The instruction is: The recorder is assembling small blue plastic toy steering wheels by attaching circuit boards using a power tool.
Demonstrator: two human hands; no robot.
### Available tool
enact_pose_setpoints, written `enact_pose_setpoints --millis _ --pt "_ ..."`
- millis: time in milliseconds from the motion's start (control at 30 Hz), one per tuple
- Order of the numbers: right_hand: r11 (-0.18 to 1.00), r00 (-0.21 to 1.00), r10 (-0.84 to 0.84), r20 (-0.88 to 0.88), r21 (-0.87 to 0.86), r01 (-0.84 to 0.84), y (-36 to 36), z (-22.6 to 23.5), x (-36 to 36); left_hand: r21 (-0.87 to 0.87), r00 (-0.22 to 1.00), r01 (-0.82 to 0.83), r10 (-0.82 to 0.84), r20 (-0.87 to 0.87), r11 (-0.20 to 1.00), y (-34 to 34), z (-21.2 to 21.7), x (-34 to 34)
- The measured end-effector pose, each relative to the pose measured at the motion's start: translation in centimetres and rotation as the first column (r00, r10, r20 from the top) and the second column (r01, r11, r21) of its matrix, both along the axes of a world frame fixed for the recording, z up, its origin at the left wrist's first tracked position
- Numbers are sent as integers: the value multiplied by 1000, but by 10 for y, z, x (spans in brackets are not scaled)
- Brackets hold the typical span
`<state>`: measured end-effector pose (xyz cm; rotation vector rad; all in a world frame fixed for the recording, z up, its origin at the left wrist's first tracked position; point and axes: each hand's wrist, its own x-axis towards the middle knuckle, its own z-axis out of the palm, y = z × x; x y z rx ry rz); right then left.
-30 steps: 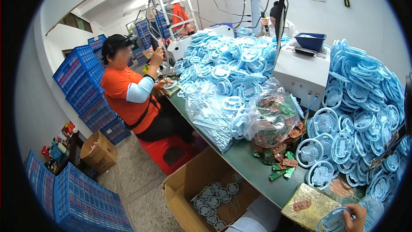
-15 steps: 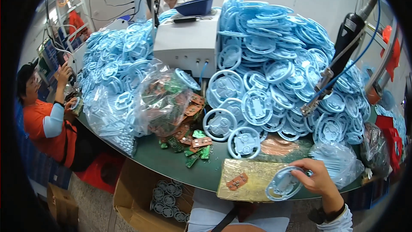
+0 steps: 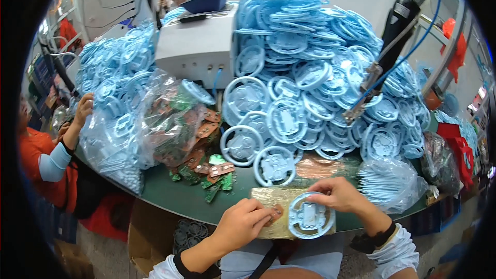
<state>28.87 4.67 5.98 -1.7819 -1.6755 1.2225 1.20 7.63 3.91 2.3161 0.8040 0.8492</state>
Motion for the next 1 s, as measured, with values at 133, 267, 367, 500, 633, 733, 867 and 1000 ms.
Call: enact_pose_setpoints --millis 133,267,367,500,633,733,867,1000 --pt "839 957 5 290 520 -162 -9 -16 -12 -120 998 -11 3 -68 993 5 -15 5" --pt "765 937 -163 310 639 -78 -32 15 39 -93 993 -96 88 -85 991 4 -6 4" --pt "817 829 -322 457 577 0 -61 31 96 -179 983 -180 168 -81 967 -9 15 -2" --pt "875 654 -302 693 474 -99 -99 14 134 -312 984 -140 97 -150 940 -7 16 -1" --pt "883 573 -216 790 409 -231 -107 -9 149 -213 969 -184 141 -202 959 -11 13 1" --pt "876 559 -201 804 403 -264 -108 -15 153 -153 978 -187 168 -126 970 -10 18 9" --pt "870 574 -256 777 445 -214 -118 -7 159 -98 997 -59 54 -49 993 -17 32 32" --pt "707 792 -427 437 707 -8 -100 7 135 -97 979 195 -200 -41 976 -26 31 51"
